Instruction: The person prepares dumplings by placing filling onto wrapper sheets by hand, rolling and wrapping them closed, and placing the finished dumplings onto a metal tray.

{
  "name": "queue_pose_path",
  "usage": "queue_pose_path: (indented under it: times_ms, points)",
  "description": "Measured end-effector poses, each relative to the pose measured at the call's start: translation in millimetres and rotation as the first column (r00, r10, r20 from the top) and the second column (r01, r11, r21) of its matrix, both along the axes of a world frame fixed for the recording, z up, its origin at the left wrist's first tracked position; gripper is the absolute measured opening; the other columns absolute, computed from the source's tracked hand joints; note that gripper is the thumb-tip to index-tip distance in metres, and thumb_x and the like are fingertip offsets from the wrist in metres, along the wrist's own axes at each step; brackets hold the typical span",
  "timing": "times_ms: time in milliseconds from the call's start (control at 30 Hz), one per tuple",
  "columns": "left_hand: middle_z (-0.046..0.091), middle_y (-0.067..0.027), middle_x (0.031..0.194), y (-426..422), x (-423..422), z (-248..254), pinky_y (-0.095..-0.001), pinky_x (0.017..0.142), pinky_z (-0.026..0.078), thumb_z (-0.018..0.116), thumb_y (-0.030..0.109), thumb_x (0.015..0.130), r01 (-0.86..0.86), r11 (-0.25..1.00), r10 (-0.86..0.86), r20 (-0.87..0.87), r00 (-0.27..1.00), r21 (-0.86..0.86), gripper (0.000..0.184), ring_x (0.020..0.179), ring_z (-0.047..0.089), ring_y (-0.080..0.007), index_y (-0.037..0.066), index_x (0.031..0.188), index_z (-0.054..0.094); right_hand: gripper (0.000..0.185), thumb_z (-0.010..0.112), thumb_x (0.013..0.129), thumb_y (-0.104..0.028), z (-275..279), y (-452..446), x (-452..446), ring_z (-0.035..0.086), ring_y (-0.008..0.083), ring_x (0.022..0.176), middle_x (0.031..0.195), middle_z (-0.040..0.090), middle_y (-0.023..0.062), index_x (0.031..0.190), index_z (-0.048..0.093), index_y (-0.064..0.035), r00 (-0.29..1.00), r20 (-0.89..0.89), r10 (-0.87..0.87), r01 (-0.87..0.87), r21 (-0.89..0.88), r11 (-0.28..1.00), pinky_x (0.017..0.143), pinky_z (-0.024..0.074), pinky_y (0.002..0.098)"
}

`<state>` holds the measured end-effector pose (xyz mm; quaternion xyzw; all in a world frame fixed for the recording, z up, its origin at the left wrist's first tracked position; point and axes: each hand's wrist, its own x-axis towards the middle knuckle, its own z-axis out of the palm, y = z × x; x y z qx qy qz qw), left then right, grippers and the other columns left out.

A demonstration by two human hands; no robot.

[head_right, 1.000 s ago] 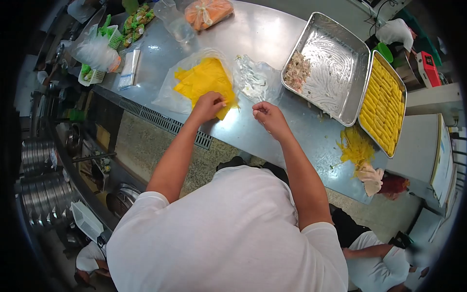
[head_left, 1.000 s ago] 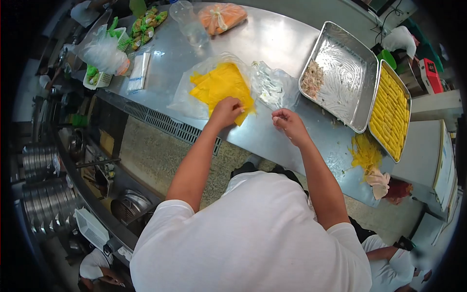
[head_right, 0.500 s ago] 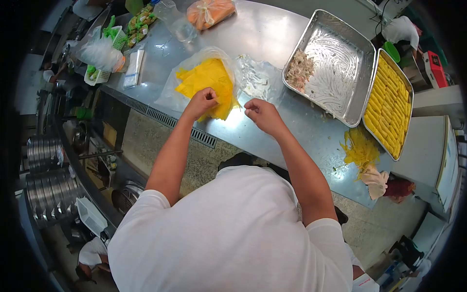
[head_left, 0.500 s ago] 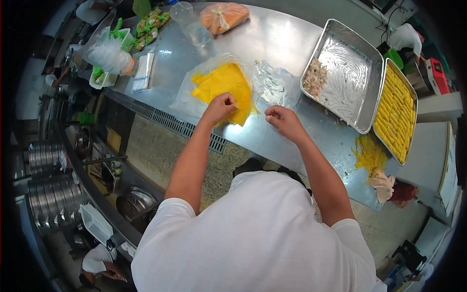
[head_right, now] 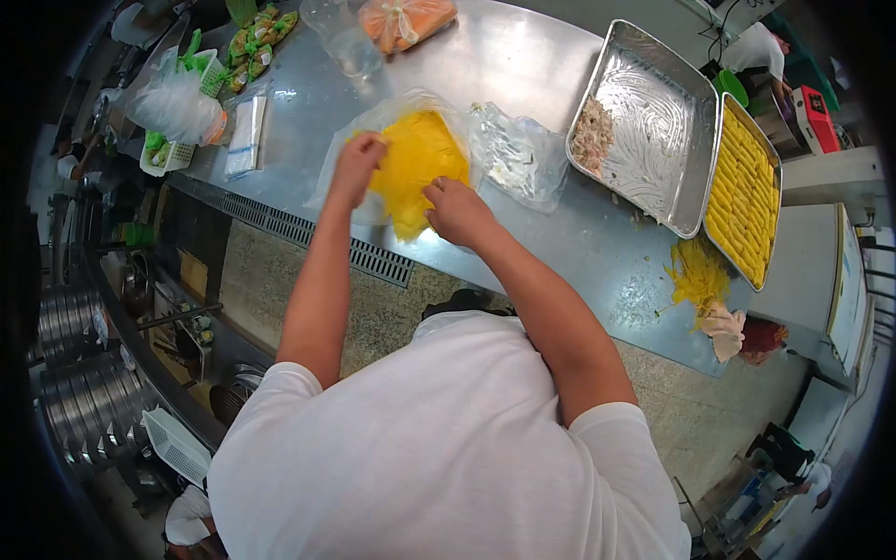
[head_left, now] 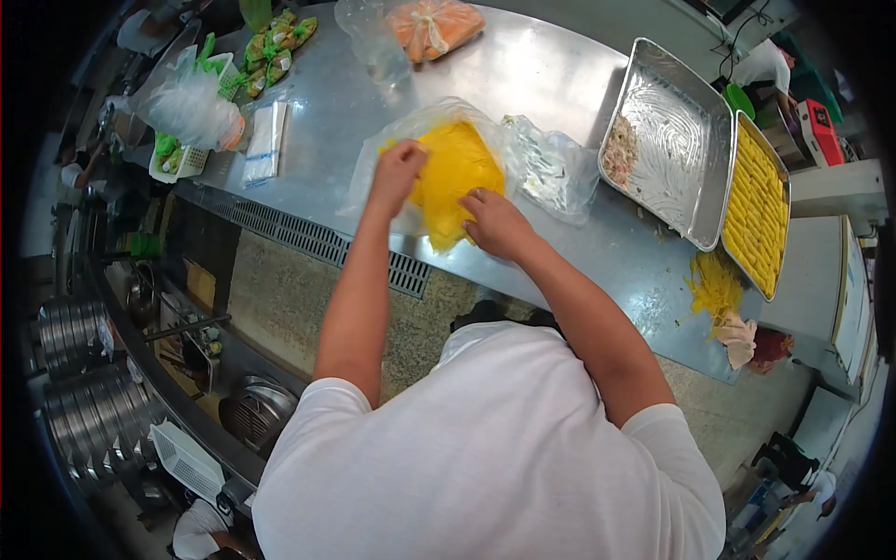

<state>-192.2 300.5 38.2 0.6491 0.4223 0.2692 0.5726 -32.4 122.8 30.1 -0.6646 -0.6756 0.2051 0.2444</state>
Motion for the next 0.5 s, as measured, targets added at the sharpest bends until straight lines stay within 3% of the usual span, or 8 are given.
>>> queue_pose_path:
  times_ms: [67, 133, 167, 233, 300, 367, 433, 500]
  points:
    - [0.070, -0.0072, 0.097, 25.7, -15.1, 26.4, -0.0306, 0.071, 0.056, 0.063, 0.014, 0.097, -0.136, 0.958, 0.206, 0.273, 0.940, -0.253, 0.018, 0.082, 0.069, -0.0184, 0.003, 0.111, 0.066, 0.037, 0.067, 0.089, -0.018, 6.7, 4.0, -1.7, 0.061, 0.0362, 0.119, 0.128, 0.064, 0.0199, 0.123, 0.066, -0.0021, 0.999, -0.041, -0.013, 0.009, -0.084, 0.996, 0.103, 0.0485, 0.0456]
    - [0.071, -0.0151, 0.114, 52.4, -37.1, 53.4, -0.0423, 0.087, 0.059, 0.056, 0.015, 0.101, -0.044, 0.930, 0.243, 0.519, 0.819, -0.365, 0.024, 0.100, 0.072, -0.0305, 0.001, 0.120, 0.061, 0.034, 0.067, 0.089, -0.017, 11.0, 7.2, -2.1, 0.060, 0.0362, 0.120, 0.128, 0.064, 0.0196, 0.120, 0.067, -0.0019, 0.998, -0.060, -0.009, 0.003, -0.101, 0.995, 0.104, 0.0484, 0.0458]
    - [0.071, -0.0151, 0.114, 60.8, -47.6, 66.2, -0.0423, 0.087, 0.059, 0.056, 0.015, 0.101, -0.045, 0.931, 0.241, 0.518, 0.821, -0.363, 0.024, 0.100, 0.072, -0.0305, 0.001, 0.120, 0.061, 0.031, 0.067, 0.089, -0.017, 11.8, 7.4, -1.8, 0.060, 0.0362, 0.120, 0.128, 0.064, 0.0194, 0.117, 0.068, -0.0017, 0.997, -0.077, -0.007, -0.003, -0.119, 0.993, 0.104, 0.0482, 0.0460]
    - [0.064, -0.0219, 0.133, 70.3, -58.0, 94.0, -0.0541, 0.106, 0.049, 0.051, 0.026, 0.106, 0.227, 0.906, 0.136, 0.754, 0.642, -0.357, 0.028, 0.125, 0.061, -0.0409, 0.005, 0.123, 0.060, 0.029, 0.069, 0.089, -0.016, 11.8, 5.1, -0.6, 0.060, 0.0352, 0.121, 0.128, 0.065, 0.0186, 0.114, 0.069, -0.0019, 0.988, -0.153, 0.018, -0.022, -0.021, 1.000, 0.104, 0.0487, 0.0443]
    - [0.064, -0.0227, 0.133, 61.5, -49.0, 122.5, -0.0568, 0.106, 0.049, 0.049, 0.026, 0.106, 0.227, 0.913, 0.122, 0.756, 0.643, -0.340, 0.029, 0.123, 0.062, -0.0424, 0.003, 0.121, 0.060, 0.026, 0.070, 0.088, -0.015, 13.2, -1.9, 6.1, 0.060, 0.0343, 0.121, 0.127, 0.065, 0.0178, 0.111, 0.070, -0.0021, 0.974, -0.221, 0.046, -0.030, 0.077, 0.997, 0.103, 0.0492, 0.0426]
    - [0.063, -0.0236, 0.133, 43.7, -34.8, 131.6, -0.0595, 0.105, 0.048, 0.048, 0.026, 0.106, 0.234, 0.914, 0.110, 0.759, 0.642, -0.331, 0.031, 0.121, 0.063, -0.0440, 0.000, 0.118, 0.059, 0.032, 0.073, 0.088, -0.014, 21.8, -15.2, 17.9, 0.062, 0.0315, 0.120, 0.134, 0.063, 0.0161, 0.116, 0.066, -0.0018, 0.845, -0.534, 0.009, 0.085, 0.151, 0.985, 0.102, 0.0481, 0.0396]
    - [0.065, -0.0212, 0.129, 23.5, -11.5, 128.6, -0.0579, 0.104, 0.050, 0.051, 0.024, 0.105, 0.451, 0.869, -0.123, 0.793, 0.596, -0.204, 0.030, 0.118, 0.065, -0.0424, -0.001, 0.122, 0.059, 0.038, 0.075, 0.087, -0.014, 43.5, -31.1, 31.0, 0.061, 0.0292, 0.123, 0.138, 0.061, 0.0151, 0.122, 0.064, -0.0028, 0.822, -0.560, -0.106, 0.233, 0.159, 0.959, 0.103, 0.0474, 0.0398]
    - [0.066, -0.0188, 0.126, -12.0, 20.4, 120.2, -0.0543, 0.104, 0.051, 0.053, 0.021, 0.104, 0.570, 0.787, -0.226, 0.750, 0.622, -0.236, 0.029, 0.117, 0.066, -0.0391, -0.001, 0.123, 0.059, 0.053, 0.080, 0.083, -0.019, 76.2, -52.4, 45.6, 0.055, 0.0302, 0.131, 0.145, 0.055, 0.0144, 0.132, 0.061, -0.0077, 0.770, -0.587, -0.250, 0.432, 0.191, 0.882, 0.107, 0.0453, 0.0446]
